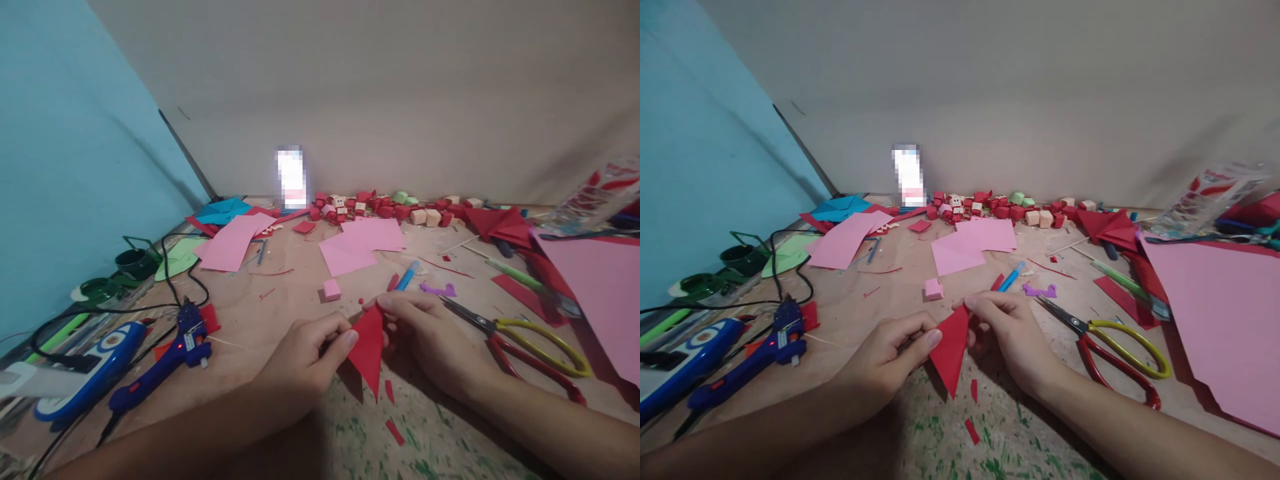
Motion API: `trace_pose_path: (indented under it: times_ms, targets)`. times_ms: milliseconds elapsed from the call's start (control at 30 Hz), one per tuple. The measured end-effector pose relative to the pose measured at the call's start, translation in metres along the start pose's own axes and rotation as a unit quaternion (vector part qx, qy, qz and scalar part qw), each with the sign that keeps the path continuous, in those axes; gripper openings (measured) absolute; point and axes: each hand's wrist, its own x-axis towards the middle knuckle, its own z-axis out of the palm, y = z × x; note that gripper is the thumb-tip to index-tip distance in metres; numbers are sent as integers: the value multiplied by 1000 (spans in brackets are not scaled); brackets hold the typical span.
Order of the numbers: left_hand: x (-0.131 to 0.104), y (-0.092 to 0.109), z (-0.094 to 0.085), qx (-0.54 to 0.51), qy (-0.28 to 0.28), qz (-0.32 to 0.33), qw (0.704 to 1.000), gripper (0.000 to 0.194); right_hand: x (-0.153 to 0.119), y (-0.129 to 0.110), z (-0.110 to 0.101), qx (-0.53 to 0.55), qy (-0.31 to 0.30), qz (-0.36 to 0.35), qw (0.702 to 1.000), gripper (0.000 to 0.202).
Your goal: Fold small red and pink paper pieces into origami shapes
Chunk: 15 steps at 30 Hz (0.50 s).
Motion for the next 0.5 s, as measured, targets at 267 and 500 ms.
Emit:
trace_pose_path:
  times_ms: [267, 500]
  targets:
    - [0, 0, 0, -32, 4, -14, 999, 31, 2, 2, -3, -57, -19, -29, 998, 41]
    - [-1, 0, -3, -1, 54, -2, 999, 32, -3, 0, 0, -165, -125, -4, 978, 46]
